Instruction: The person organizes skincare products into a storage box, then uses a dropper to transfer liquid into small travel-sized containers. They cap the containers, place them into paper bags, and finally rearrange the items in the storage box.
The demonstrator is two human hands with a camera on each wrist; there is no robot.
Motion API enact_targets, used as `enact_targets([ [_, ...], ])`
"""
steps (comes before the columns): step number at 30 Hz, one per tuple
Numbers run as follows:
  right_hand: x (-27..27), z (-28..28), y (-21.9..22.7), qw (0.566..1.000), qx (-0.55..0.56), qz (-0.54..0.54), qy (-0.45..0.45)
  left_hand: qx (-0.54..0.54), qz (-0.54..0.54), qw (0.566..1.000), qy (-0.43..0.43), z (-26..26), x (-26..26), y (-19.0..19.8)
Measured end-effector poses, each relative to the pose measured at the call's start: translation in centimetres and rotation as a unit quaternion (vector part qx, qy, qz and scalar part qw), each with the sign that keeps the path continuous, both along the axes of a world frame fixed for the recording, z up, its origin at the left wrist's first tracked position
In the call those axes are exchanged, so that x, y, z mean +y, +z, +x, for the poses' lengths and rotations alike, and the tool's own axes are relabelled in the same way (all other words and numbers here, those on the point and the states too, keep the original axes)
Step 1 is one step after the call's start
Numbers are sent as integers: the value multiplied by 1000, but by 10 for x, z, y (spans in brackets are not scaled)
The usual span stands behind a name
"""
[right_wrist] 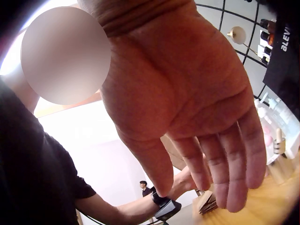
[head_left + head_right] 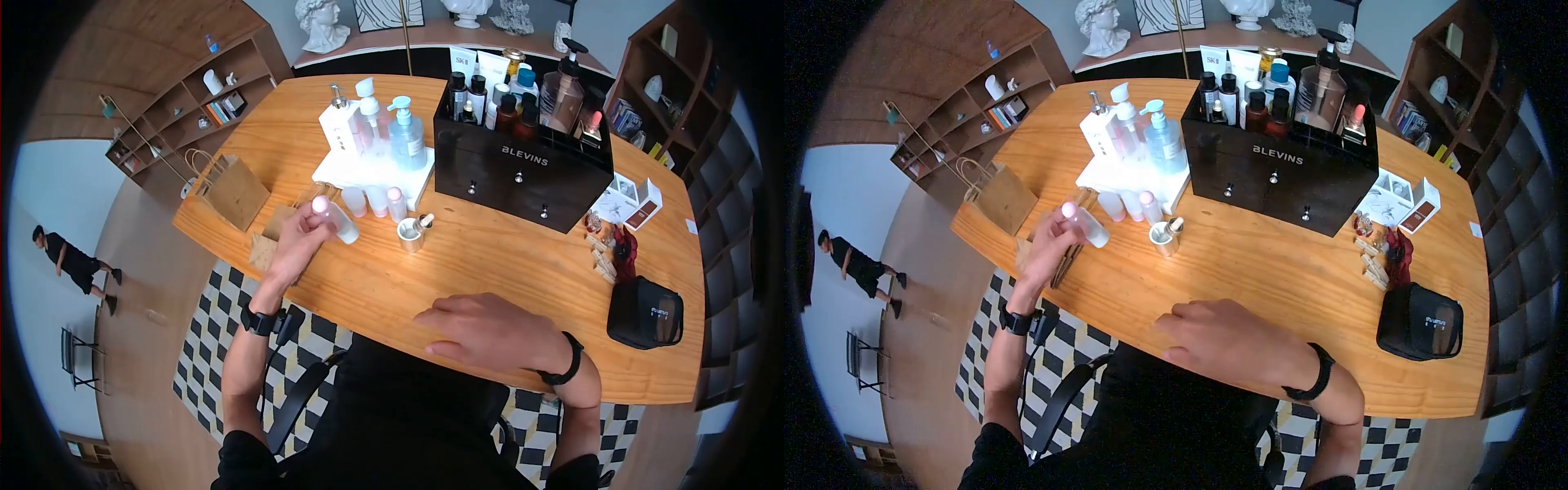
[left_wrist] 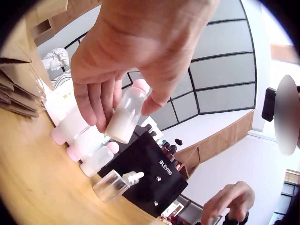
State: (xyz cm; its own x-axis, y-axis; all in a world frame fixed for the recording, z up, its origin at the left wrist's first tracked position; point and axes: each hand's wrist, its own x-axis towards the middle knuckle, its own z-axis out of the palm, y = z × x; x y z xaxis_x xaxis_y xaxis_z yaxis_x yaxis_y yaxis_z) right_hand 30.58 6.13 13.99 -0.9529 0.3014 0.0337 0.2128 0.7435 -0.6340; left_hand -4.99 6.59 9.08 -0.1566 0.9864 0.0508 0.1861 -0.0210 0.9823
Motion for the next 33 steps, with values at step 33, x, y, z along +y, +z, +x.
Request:
enact_targets([
  [33,34,-106,-34,937,85,29,-337,353,310,882,-34,54,-27,-40],
])
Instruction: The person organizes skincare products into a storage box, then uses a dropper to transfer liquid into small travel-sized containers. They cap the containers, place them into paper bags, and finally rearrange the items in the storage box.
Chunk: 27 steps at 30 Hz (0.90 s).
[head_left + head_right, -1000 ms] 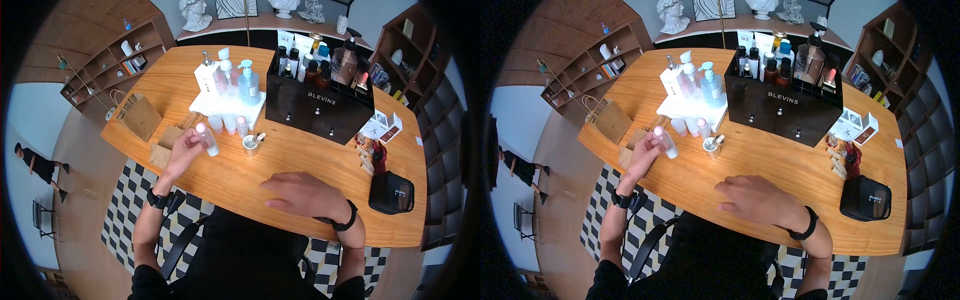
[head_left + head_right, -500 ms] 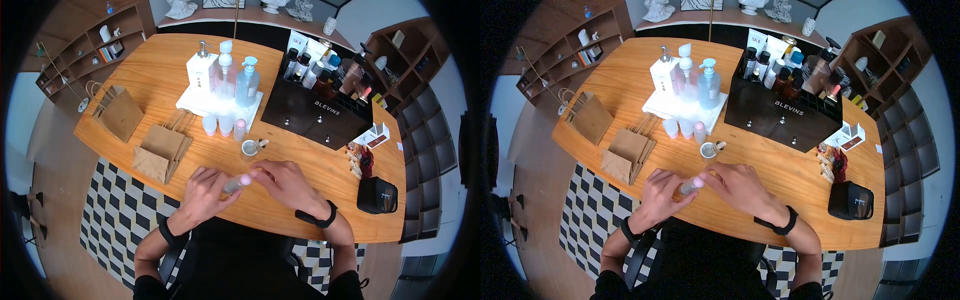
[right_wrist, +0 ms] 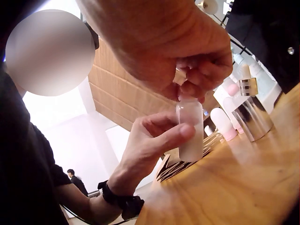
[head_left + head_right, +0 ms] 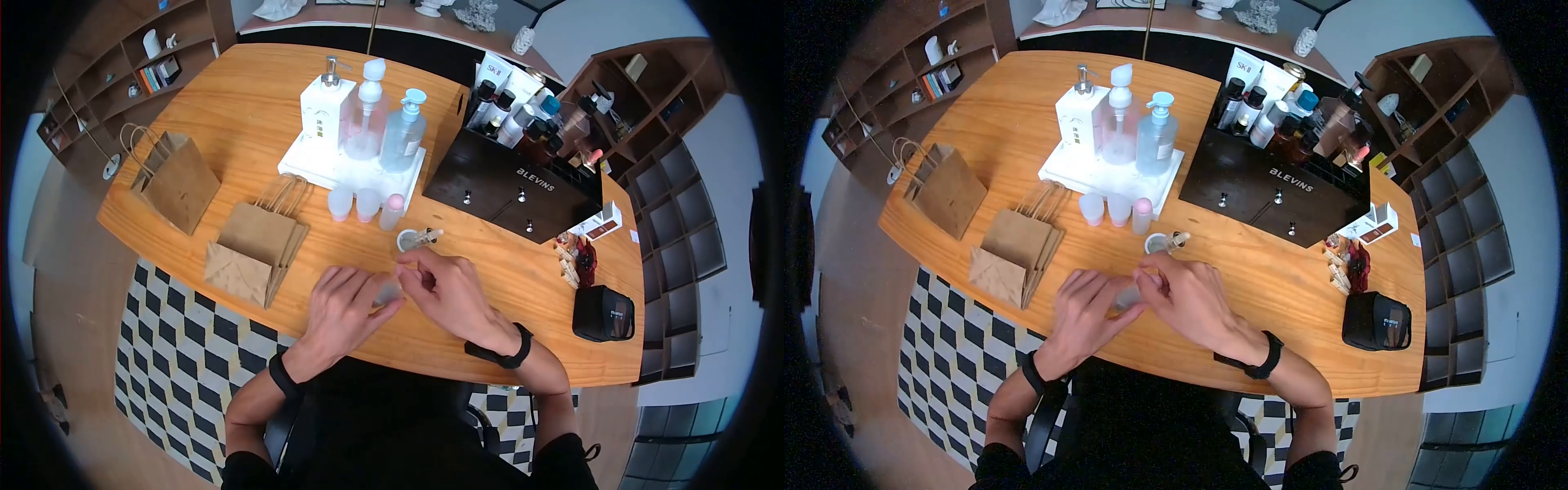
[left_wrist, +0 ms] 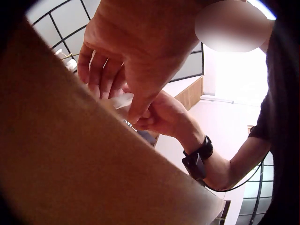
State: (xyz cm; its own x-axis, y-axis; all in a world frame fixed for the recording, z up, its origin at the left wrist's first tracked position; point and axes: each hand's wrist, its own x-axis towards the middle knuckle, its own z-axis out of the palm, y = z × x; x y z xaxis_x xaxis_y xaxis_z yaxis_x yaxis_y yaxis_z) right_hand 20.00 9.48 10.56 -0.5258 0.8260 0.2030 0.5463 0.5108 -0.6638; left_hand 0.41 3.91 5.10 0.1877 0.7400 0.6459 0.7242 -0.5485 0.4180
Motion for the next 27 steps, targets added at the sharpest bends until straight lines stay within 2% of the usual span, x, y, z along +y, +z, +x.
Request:
enact_targets([
  [9,1,-3,-9,999,2,-6,50,-17,-16,1000,-17,-7,1,-8],
  [12,2,0,-10,996,-30,33,80,-33,-27,999,-25,-7,3,-12],
  [15,8,2,-10,989,3,67,130,-34,-26,999,-21,-9,3,-13],
  [17,10,3,-2,967,8,188,172,-29,-29,999,-18,-11,2,-13],
  [21,6,4,4,964,-15,227,140,-18,-20,999,-18,-12,2,-13],
  [23,4,11,-5,982,-124,49,136,-16,-17,1000,-21,-10,1,-10],
  [27,-1,3,-1,991,-105,-12,85,-14,-11,1000,-20,-11,2,-10],
])
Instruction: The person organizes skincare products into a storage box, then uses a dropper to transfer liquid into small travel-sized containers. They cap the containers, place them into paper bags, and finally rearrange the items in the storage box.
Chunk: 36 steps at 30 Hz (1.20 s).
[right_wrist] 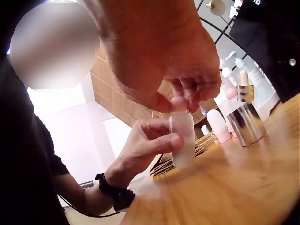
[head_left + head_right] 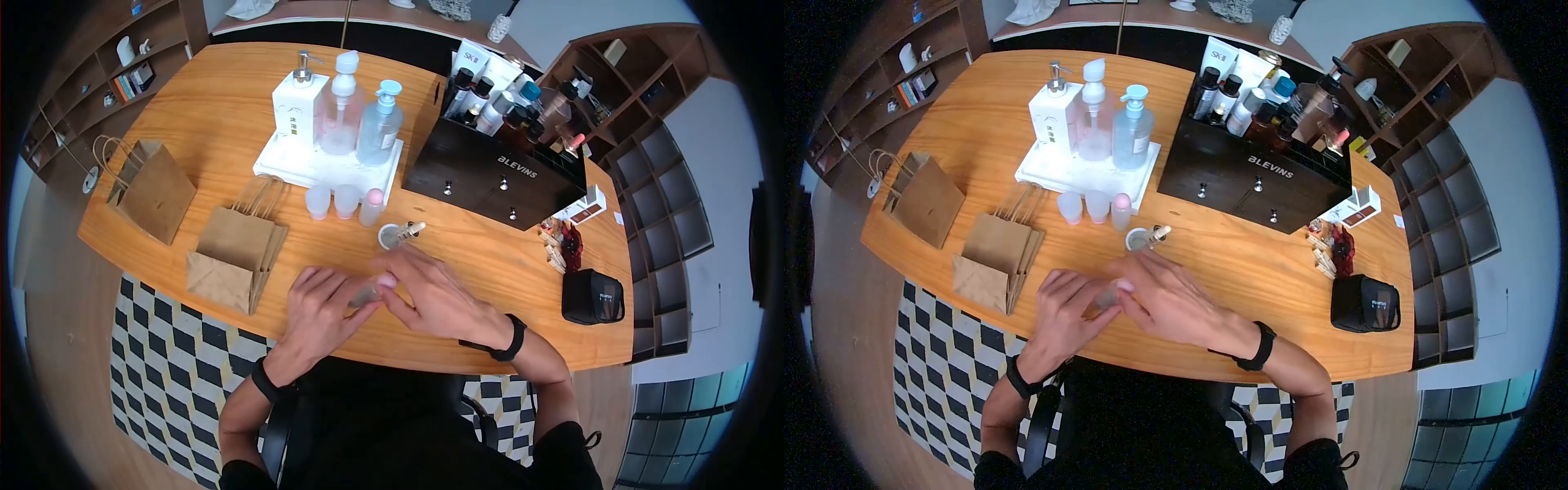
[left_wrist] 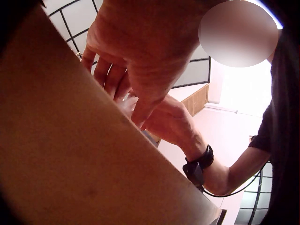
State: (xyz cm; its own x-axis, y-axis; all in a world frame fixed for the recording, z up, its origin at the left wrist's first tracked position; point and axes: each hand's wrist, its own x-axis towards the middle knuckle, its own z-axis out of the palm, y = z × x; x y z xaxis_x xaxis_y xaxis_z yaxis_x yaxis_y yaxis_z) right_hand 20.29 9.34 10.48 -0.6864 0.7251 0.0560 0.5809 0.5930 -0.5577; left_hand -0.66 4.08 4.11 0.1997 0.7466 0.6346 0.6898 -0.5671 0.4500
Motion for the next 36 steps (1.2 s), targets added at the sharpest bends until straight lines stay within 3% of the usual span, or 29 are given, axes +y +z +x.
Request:
enact_targets([
  [2,2,-3,4,974,171,132,70,-6,-5,1000,0,0,0,-2],
  [6,3,3,0,974,137,167,60,0,-11,1000,4,1,1,2],
  [8,4,10,-7,998,37,22,41,8,-14,1000,3,0,1,3],
  [9,3,11,-10,998,38,20,38,15,-17,1000,4,0,0,3],
  [18,3,5,-2,980,119,151,45,-2,-27,1000,10,2,1,4],
  [20,8,12,-11,997,27,54,52,4,-21,1000,6,2,1,3],
  [27,-1,7,-1,989,101,108,24,15,-26,1000,8,0,0,2],
  [30,3,15,-11,994,42,86,59,15,-40,999,1,0,1,3],
  [36,-7,18,-4,969,206,132,28,-2,-59,998,6,-4,3,2],
])
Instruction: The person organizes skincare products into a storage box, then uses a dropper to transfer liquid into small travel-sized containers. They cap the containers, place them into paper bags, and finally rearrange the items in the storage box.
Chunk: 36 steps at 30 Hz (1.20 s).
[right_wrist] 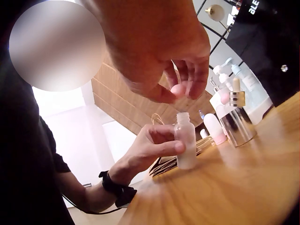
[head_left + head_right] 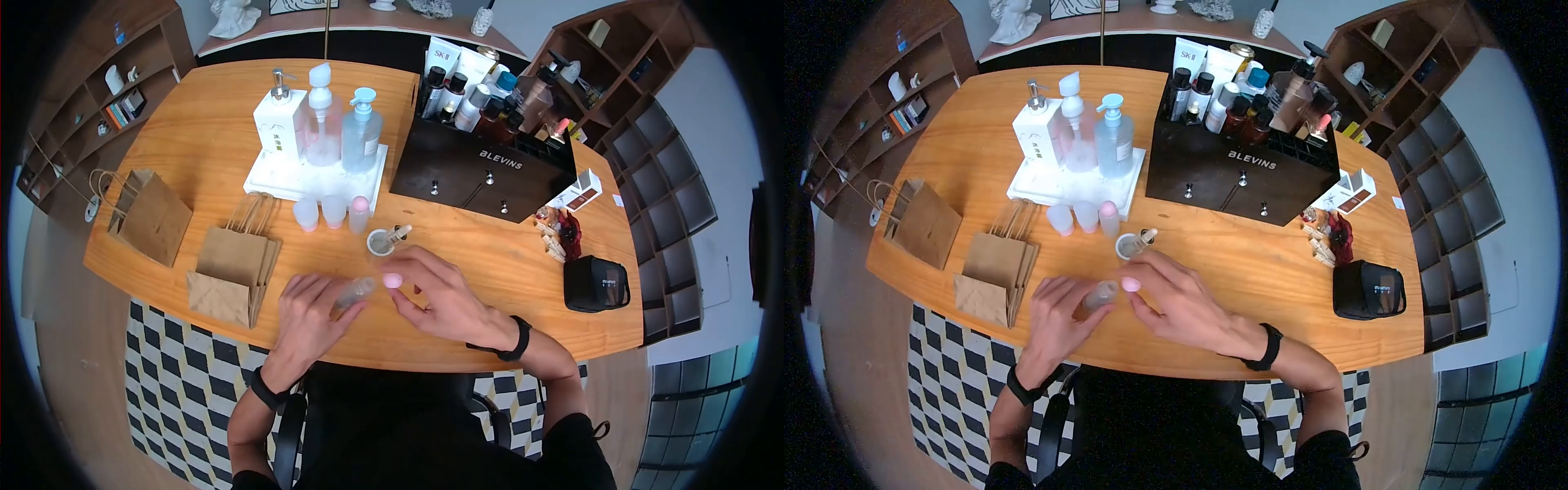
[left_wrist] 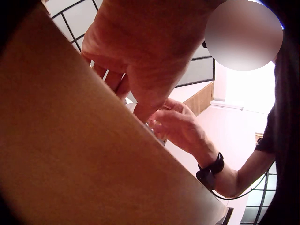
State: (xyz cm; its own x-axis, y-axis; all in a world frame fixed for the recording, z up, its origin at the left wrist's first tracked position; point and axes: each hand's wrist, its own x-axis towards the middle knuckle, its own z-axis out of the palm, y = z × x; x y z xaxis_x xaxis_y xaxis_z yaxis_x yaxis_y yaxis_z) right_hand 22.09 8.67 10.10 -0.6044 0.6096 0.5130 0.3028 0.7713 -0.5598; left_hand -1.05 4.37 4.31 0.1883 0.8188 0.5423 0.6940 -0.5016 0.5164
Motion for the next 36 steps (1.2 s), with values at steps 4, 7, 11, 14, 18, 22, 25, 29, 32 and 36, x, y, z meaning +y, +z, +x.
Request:
enact_targets([
  [4,7,25,-33,993,-59,-84,-60,3,12,1000,18,-6,0,2],
  [7,20,31,-43,985,-109,-97,-87,7,-2,999,39,-8,2,9],
  [11,27,31,-48,983,-133,-92,-89,0,-5,999,43,-9,4,8],
  [14,28,32,-42,981,-150,-82,-95,2,-3,999,44,-11,3,9],
  [18,37,33,-21,974,-111,-88,-175,3,-4,998,57,-13,0,9],
  [22,54,21,-21,969,-2,-166,-180,11,-10,998,54,-10,1,14],
  [25,62,18,-33,965,51,-214,-144,15,0,999,49,-10,4,13],
  [29,66,16,-41,963,78,-234,-104,18,-13,998,58,-10,2,17],
  [32,65,16,-38,957,81,-257,-104,21,-25,997,65,-9,3,18],
  [36,60,19,-12,968,50,-218,-116,19,-27,997,65,-8,4,17],
])
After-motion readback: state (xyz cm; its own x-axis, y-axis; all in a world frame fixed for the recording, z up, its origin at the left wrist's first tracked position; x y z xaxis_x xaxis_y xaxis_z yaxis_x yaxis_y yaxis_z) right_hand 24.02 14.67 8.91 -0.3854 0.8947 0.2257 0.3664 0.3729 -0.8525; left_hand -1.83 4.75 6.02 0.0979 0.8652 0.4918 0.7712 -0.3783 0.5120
